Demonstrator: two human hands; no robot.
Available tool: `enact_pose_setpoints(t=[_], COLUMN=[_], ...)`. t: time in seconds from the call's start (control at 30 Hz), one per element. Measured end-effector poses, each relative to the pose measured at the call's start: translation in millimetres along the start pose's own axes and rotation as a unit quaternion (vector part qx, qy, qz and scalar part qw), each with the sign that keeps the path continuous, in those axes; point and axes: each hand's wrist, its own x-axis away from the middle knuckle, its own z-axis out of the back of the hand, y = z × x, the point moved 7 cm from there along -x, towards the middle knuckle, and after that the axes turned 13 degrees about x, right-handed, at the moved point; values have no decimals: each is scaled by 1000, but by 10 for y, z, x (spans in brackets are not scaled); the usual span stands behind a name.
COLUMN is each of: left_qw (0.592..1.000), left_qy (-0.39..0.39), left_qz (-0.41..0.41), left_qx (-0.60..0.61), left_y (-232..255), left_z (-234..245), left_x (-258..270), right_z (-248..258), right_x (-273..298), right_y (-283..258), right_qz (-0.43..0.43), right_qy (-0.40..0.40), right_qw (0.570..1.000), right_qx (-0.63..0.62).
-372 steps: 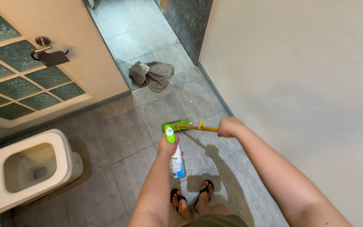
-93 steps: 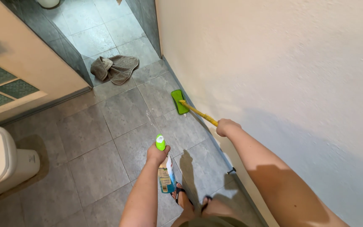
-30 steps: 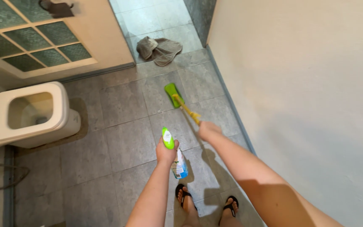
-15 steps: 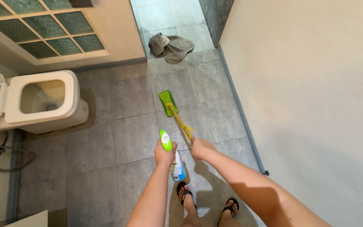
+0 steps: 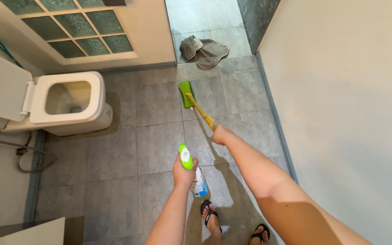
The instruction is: Cleaning the bathroom floor by washing the mop head in the sink and then mopping with a spray cleaner.
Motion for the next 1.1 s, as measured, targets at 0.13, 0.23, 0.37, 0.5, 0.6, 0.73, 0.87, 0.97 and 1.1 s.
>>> enact_pose_setpoints(t=[0.13, 0.23, 0.37, 0.5, 0.6, 0.73, 0.87, 0.97, 1.1], left_qw=[1000, 1000, 999, 1000, 1000, 999, 999, 998, 997], left_qy=[9, 8, 17, 21, -5, -18, -24, -42, -68], left_qz=[22, 24, 26, 2, 9, 4, -17, -25, -31], left_qx=[15, -7, -23, -21, -27, -37, -28, -28, -34], left_y=[-179, -200, -206, -82, -16, -48, -14, 53, 160], left_z=[83, 89, -24, -250, -524, -824, -1165, -1440, -1823], left_x=[46, 122, 273, 519, 783, 1170, 1544, 1827, 2134], right_z=[-128, -344, -416, -368, -1329, -1227, -1068, -822, -621], right_x=[234, 471, 876, 1519, 963, 1431, 1655, 2063, 2685], right_y=[-117, -3, 268, 592, 1443, 1842, 2586, 3140, 3793], right_qz=[-16, -21, 2, -117, -146, -176, -176, -190, -218], right_qy=[-22, -45, -52, -140, -115, -103, -51, -43, -15], right_qw=[1000, 998, 998, 957, 885, 874, 916, 928, 933], right_qx=[1, -27, -20, -225, -426, -441, -358, -319, -285])
